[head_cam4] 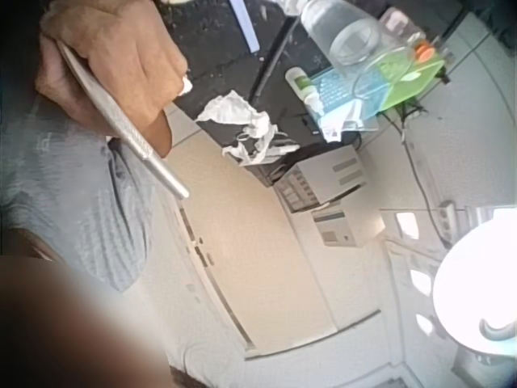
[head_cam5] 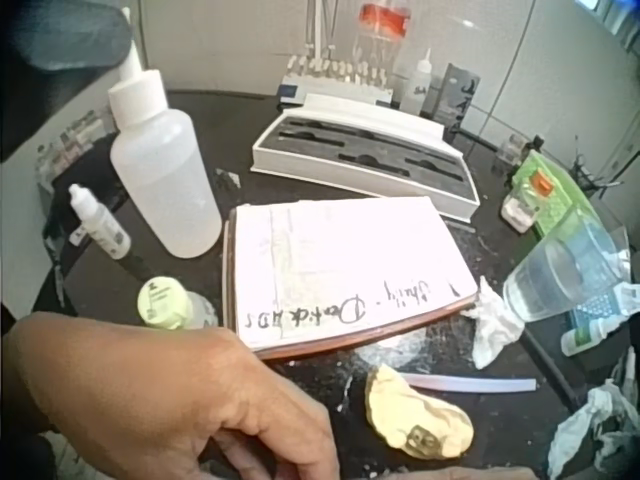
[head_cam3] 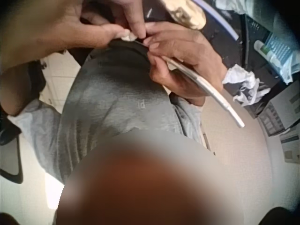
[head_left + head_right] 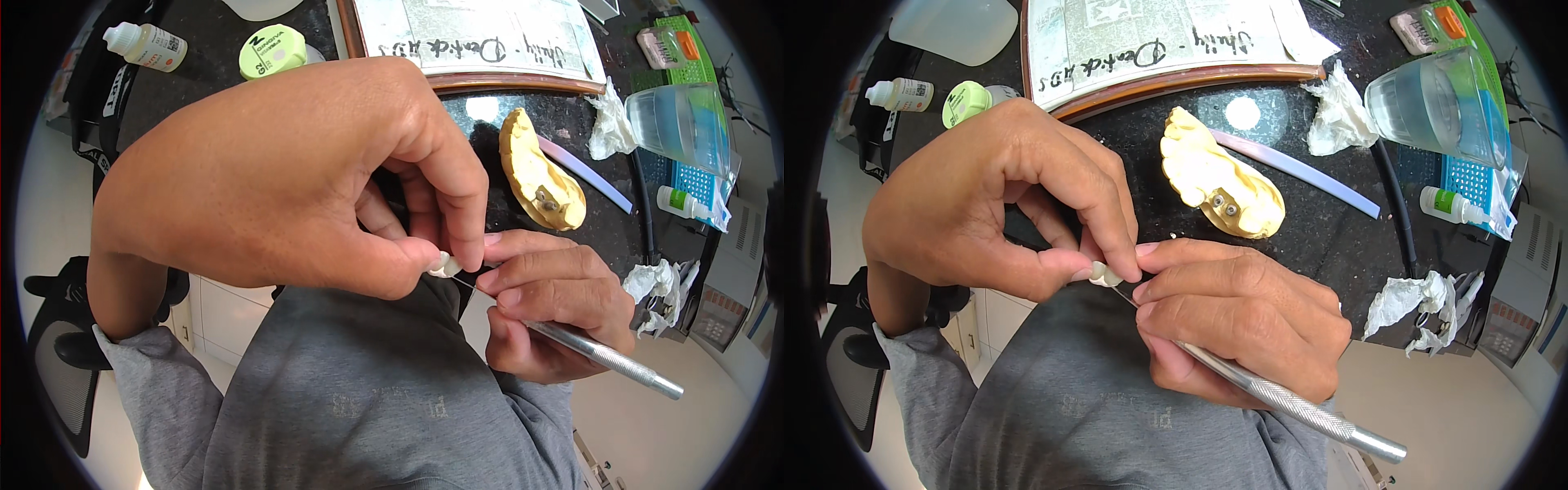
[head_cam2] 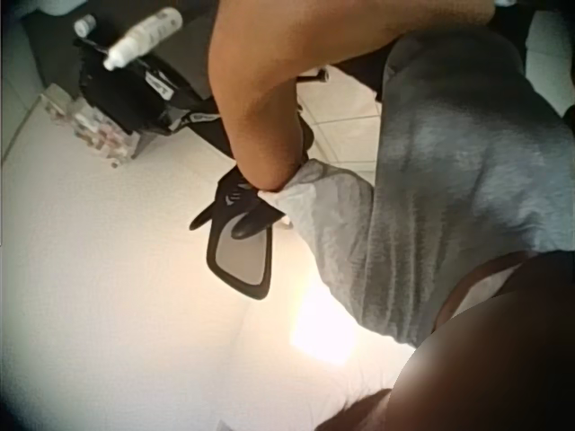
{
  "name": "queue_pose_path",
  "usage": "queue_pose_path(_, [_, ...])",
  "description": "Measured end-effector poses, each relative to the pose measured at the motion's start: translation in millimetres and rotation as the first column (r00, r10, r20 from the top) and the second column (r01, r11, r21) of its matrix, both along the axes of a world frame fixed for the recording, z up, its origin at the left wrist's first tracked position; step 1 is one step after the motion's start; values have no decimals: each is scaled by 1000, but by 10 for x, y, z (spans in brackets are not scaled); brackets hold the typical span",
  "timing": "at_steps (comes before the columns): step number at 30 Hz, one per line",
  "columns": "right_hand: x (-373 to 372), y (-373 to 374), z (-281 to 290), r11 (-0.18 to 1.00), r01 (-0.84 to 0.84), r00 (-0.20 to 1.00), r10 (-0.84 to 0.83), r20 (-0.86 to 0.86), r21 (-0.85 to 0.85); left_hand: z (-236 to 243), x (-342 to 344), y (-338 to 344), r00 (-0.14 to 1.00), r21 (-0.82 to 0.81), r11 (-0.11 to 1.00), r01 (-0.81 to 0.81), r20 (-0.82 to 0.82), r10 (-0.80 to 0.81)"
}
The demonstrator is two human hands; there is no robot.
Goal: Applying and shaping porcelain material on a dental crown model using a brush and a carving tool.
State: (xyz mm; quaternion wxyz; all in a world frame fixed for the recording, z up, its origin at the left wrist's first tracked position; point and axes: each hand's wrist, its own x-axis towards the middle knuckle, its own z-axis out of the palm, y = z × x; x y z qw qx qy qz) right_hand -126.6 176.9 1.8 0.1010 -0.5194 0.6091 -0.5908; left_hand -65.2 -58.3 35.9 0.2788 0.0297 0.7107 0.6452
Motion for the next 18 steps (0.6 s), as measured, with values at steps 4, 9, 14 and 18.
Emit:
queue_pose_path(4, [-2, 8, 26, 999, -20, 1000, 20, 4, 30, -12, 19, 5, 1000, 9, 1000, -13, 0, 13])
queue_pose_path(9, [16, 15, 25, 1000, 8, 1000, -8, 13, 25, -18, 8, 10, 1000, 10, 1000, 0, -23, 0])
queue_pose_path(14, [-8, 10, 30, 999, -24, 1000, 24, 19, 21, -24, 10, 9, 999, 17, 1000, 7, -37, -6])
queue_pose_path(18, [-9, 3, 24, 999, -30, 999, 30, 19, 17, -20, 13, 8, 999, 21, 1000, 12, -40, -12])
